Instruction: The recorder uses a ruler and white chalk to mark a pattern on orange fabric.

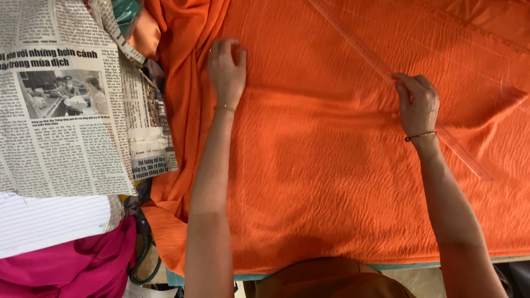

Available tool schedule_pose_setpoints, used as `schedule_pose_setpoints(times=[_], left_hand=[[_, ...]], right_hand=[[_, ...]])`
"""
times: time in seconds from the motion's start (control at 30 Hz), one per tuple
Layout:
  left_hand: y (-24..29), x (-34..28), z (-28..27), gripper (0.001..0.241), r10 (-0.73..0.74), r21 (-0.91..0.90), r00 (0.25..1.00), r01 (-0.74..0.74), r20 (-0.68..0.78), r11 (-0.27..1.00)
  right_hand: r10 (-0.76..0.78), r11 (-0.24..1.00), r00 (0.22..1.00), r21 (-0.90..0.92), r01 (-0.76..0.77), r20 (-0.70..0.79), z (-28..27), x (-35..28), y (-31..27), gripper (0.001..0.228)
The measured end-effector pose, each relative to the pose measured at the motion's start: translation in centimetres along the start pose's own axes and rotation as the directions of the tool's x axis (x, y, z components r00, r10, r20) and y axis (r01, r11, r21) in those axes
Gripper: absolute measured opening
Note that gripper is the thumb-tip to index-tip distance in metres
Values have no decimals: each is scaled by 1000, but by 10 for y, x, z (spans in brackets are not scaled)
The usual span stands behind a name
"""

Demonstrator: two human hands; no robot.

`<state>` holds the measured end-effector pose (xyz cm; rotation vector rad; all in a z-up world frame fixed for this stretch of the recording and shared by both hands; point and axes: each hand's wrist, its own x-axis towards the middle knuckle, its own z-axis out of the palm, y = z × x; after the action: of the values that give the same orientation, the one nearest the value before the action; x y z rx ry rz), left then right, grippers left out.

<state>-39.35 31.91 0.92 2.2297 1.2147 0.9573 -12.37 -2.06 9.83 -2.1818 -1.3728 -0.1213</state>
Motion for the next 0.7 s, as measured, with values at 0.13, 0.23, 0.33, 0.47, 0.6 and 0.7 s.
schedule_pose_setpoints(times=[0.13,0.23,0.33,0.47,0.6,0.7], left_hand=[[1,34,31,21,-2,11,1000,2,26,1000],[3,53,50,24,-18,34,999,17,43,999],[2,71,65,30,-25,89,1000,25,2,996],[6,83,73,30,-85,140,996,88,-25,986],[4,92,86,25,-155,181,988,152,2,972],[-2,95,92,20,-116,200,993,117,-15,973]], right_hand=[[51,999,999,16,-51,17,0,-5,-4,18],[93,993,995,69,-95,35,-2,-10,-8,19],[122,987,992,102,-126,44,-4,-12,-14,21],[167,980,983,96,-174,78,-3,-16,-14,21],[207,971,973,103,-217,99,-1,-14,-17,21],[177,975,981,124,-186,82,3,-12,-13,20]])
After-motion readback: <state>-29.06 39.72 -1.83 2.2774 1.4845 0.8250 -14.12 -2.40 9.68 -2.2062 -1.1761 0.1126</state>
